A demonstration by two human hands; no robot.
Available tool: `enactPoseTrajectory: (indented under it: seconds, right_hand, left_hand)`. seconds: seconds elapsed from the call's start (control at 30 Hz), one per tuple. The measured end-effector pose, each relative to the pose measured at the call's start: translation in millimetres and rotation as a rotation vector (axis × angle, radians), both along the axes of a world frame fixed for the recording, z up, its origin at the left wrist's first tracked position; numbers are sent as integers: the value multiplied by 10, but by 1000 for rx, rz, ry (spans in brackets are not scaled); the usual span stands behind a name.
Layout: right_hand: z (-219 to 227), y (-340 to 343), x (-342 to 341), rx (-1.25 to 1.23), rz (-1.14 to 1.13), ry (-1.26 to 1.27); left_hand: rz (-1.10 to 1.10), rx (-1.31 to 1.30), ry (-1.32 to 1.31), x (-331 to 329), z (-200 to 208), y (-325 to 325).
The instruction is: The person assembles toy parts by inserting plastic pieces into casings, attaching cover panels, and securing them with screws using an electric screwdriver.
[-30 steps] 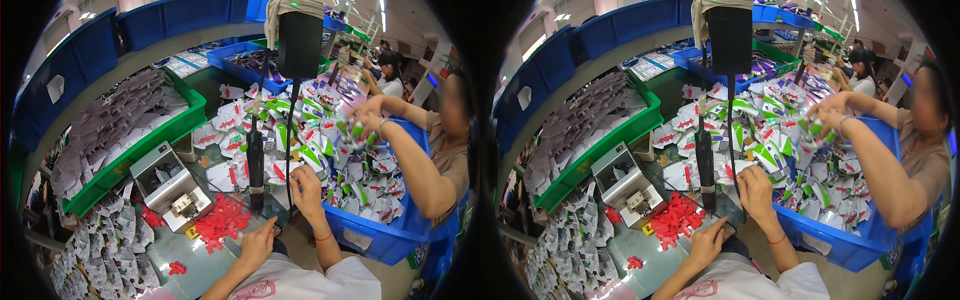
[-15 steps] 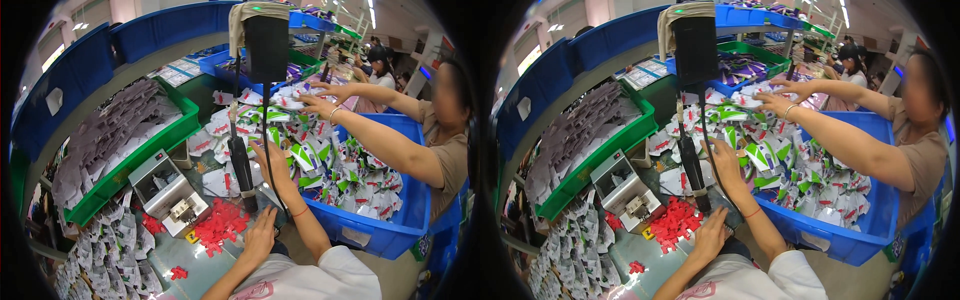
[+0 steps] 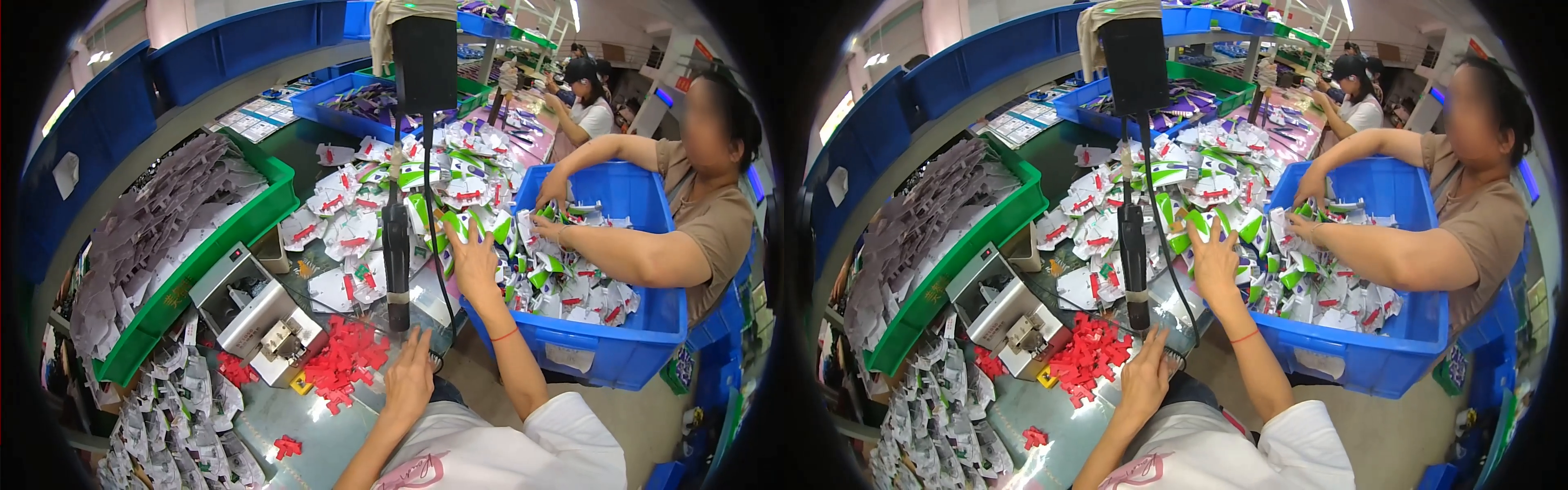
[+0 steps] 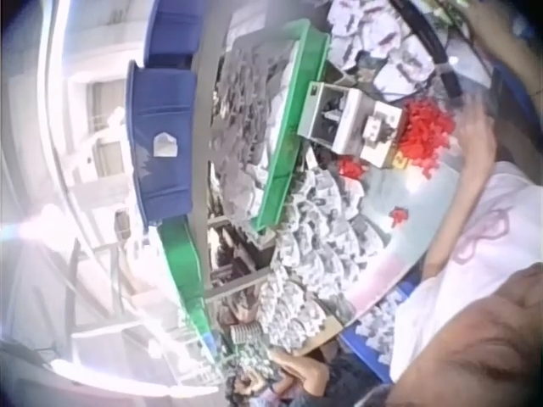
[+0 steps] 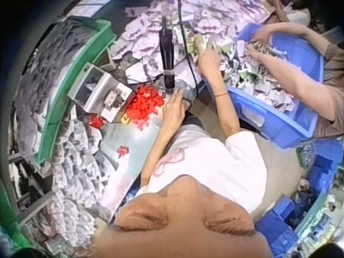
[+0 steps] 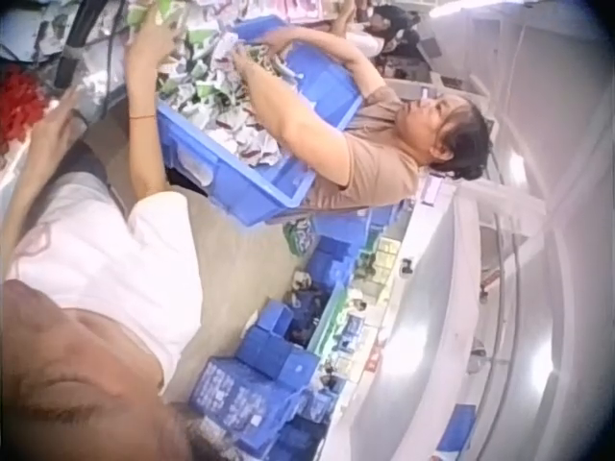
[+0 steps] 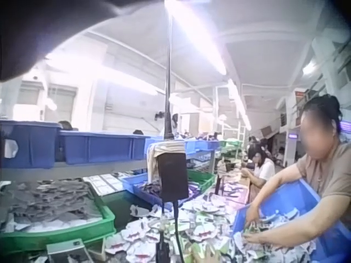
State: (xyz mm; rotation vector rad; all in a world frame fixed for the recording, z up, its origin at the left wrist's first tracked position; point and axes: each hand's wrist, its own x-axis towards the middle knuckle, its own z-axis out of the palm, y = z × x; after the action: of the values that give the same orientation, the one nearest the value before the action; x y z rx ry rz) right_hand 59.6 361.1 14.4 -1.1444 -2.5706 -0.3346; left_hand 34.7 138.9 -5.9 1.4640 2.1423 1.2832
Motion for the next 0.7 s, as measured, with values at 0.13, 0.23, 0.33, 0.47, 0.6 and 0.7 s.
enactPoseTrajectory:
  seconds: [0.13,0.23,0.33,0.47,0.6,0.7]
  right_hand:
    - [80,-76,-166,53,32,95]
    - [123,-54,-231,119,70,115]
    - [180,-52,-302,160,125,299]
    - [149,-97,-568,224,108,247]
    - [77,38,-776,266,189,269]
    - [242,-9,-1002,-72,355,344]
  left_hand:
    - [10,-4,12,-3,-54,-69]
    - [1,-15,3,9,-41,-119]
    - [9,-12,3,18,-70,-134]
    - [8,4,27,45,-69,-101]
    - [22,43,63,57,-163,-70]
    - [43,38,72,32,-213,-88]
